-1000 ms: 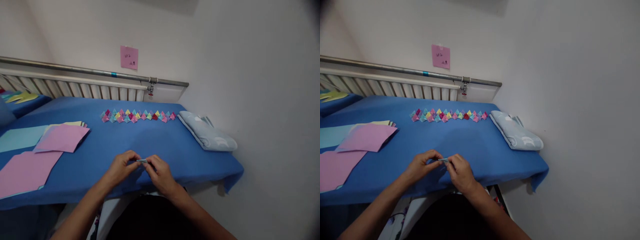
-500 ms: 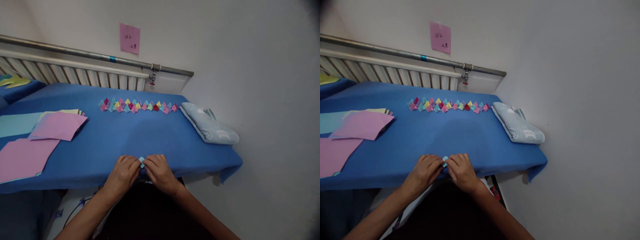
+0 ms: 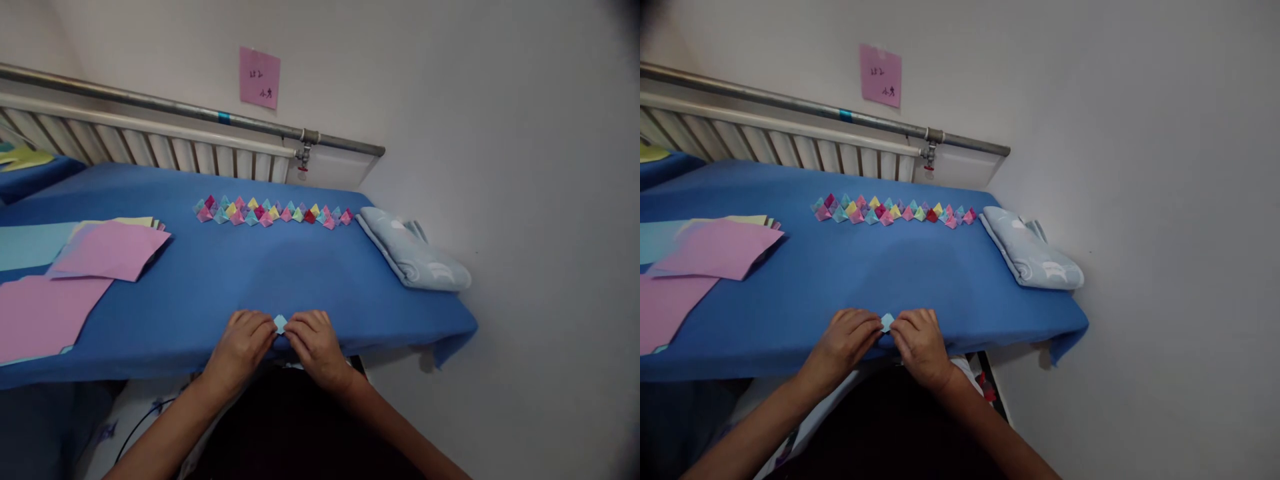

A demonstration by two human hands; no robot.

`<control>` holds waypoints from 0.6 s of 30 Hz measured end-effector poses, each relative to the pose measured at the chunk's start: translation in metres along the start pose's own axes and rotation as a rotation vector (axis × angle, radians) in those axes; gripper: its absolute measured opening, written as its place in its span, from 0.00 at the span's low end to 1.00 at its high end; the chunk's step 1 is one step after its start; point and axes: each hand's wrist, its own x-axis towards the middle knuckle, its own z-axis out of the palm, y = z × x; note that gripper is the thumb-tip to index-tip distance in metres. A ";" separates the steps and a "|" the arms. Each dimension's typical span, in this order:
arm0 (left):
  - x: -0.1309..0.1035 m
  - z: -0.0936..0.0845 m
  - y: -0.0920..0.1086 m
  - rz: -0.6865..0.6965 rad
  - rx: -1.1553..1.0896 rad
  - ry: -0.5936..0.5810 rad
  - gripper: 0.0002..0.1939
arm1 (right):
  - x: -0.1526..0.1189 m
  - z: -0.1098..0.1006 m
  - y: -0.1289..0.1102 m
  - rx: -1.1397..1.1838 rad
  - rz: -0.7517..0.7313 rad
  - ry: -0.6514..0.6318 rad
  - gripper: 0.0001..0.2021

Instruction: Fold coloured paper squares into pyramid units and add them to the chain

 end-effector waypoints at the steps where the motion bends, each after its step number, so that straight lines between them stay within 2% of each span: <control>1: 0.000 0.000 0.000 -0.010 -0.001 -0.001 0.10 | 0.001 0.000 0.000 0.008 0.015 0.001 0.06; 8: 0.006 -0.002 0.000 -0.162 0.002 -0.083 0.09 | 0.009 0.005 -0.003 0.076 0.192 0.062 0.05; 18: 0.020 -0.002 0.001 -0.378 0.057 -0.233 0.11 | 0.015 0.005 -0.008 0.047 0.284 0.058 0.07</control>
